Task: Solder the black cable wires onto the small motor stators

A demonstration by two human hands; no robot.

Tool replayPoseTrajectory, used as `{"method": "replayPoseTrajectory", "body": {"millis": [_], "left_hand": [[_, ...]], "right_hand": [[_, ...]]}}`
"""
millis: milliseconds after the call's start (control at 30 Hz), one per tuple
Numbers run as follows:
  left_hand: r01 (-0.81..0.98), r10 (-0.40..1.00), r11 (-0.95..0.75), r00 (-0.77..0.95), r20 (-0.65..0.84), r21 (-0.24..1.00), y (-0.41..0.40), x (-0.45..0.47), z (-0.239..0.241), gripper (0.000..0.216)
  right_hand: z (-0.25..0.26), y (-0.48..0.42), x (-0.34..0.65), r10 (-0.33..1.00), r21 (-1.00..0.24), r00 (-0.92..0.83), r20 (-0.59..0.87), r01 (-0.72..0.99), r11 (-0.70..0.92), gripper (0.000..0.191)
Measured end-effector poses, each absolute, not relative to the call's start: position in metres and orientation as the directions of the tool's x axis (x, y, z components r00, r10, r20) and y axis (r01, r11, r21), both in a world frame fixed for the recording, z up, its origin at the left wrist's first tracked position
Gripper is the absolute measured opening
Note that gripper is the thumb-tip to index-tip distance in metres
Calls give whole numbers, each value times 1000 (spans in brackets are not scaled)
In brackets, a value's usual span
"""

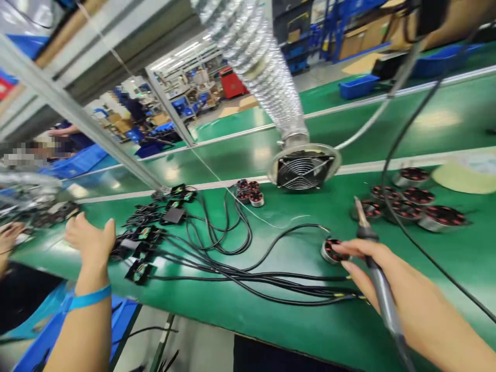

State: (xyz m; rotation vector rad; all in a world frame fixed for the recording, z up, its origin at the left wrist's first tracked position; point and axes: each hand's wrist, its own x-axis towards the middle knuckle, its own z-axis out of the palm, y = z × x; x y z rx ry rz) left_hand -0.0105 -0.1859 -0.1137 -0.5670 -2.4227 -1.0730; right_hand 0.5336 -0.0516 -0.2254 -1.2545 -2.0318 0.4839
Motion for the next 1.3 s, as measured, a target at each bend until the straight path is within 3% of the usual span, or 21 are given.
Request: {"method": "replayPoseTrajectory", "body": {"millis": [67, 167, 233, 333, 433, 600, 767, 967, 1033, 1200, 1300], "left_hand": [[809, 519, 452, -582, 626, 377, -150, 28, -121, 46], [940, 875, -12, -156, 458, 342, -101, 119, -135, 22], [876, 955, -225, 111, 276, 426, -75, 184, -146, 22], [738, 940, -325, 322, 115, 592, -46, 261, -160, 21], [628, 950, -232, 310, 34, 743, -25, 304, -175, 16], [420, 977, 40, 175, -124, 907, -7, 326, -197, 12], [160, 947, 229, 191, -258, 960, -9, 324, -204, 21], [53, 913, 301, 272, -304, 952, -14, 319, -197, 41], [51, 906, 322, 274, -324, 945, -14, 319, -195, 45], [94, 897, 326, 283, -339, 941, -15, 321, -192, 51], [99, 909, 322, 248, -336, 942, -15, 322, -192, 50]], "right_hand": [[-206, -42, 530, 885, -656, -254, 391, 598, 461, 45], [-193, -29, 520, 915, -713, -247, 317, 574, 402, 41], [-196, -23, 515, 919, -721, -286, 271, 572, 391, 36], [-210, -21, 511, 907, -700, -327, 265, 582, 415, 31], [-224, -22, 508, 907, -714, -299, 295, 562, 417, 32], [-235, -23, 503, 926, -846, -289, 241, 405, 347, 30], [-250, -19, 502, 946, -950, -290, 146, 225, 216, 37], [-256, -15, 511, 916, -998, -398, 56, -4, 60, 52], [-250, -13, 515, 884, -995, -461, 75, 26, 98, 47], [-225, -11, 517, 804, -894, -581, 124, 286, 345, 24], [-211, -12, 513, 818, -886, -562, 123, 309, 345, 21]]}}
